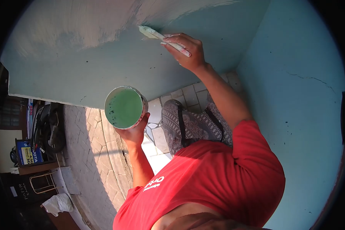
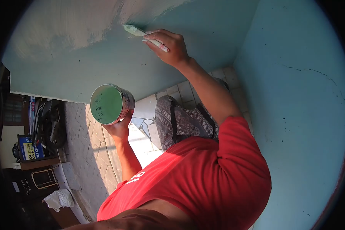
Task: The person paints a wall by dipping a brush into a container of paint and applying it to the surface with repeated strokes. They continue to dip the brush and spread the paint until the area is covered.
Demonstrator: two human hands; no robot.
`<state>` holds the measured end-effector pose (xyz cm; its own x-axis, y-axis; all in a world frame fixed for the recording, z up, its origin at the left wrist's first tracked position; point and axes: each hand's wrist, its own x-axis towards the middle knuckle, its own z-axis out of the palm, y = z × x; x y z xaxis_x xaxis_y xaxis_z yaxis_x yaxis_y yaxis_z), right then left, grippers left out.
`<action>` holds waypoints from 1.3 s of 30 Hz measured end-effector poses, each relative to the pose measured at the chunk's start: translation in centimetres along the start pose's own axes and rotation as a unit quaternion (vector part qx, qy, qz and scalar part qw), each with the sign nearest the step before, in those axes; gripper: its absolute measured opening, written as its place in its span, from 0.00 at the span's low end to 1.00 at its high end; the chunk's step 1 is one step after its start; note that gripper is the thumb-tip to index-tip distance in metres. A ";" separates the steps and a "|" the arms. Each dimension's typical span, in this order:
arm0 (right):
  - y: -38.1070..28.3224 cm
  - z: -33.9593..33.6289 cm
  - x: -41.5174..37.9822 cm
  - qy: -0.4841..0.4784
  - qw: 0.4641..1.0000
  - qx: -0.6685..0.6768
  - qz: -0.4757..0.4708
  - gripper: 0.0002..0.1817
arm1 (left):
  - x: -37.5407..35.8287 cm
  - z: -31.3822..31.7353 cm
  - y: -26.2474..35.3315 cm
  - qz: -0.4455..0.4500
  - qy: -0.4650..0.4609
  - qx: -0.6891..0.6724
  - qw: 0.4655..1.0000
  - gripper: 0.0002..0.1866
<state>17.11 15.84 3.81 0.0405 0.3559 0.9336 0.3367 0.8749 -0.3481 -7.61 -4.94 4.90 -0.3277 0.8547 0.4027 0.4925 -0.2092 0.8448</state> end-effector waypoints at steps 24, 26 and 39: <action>0.9 5.3 -7.3 0.013 0.999 0.027 0.011 0.13 | 0.3 1.3 -3.4 -0.053 0.030 0.032 0.998 0.40; 3.7 0.7 -7.4 0.062 0.998 -0.027 -0.007 0.13 | -0.2 2.3 -4.8 -0.028 0.045 0.054 0.997 0.39; 10.4 -7.6 -3.4 0.212 0.915 -0.341 -0.036 0.08 | 0.0 0.7 -6.6 0.005 0.013 0.131 0.991 0.36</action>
<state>27.61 21.25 -2.36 0.3081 0.0196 0.9511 0.8558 0.4310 -0.2861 -10.26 -3.18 -0.90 -0.3402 0.8402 0.4222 0.6872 -0.0843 0.7215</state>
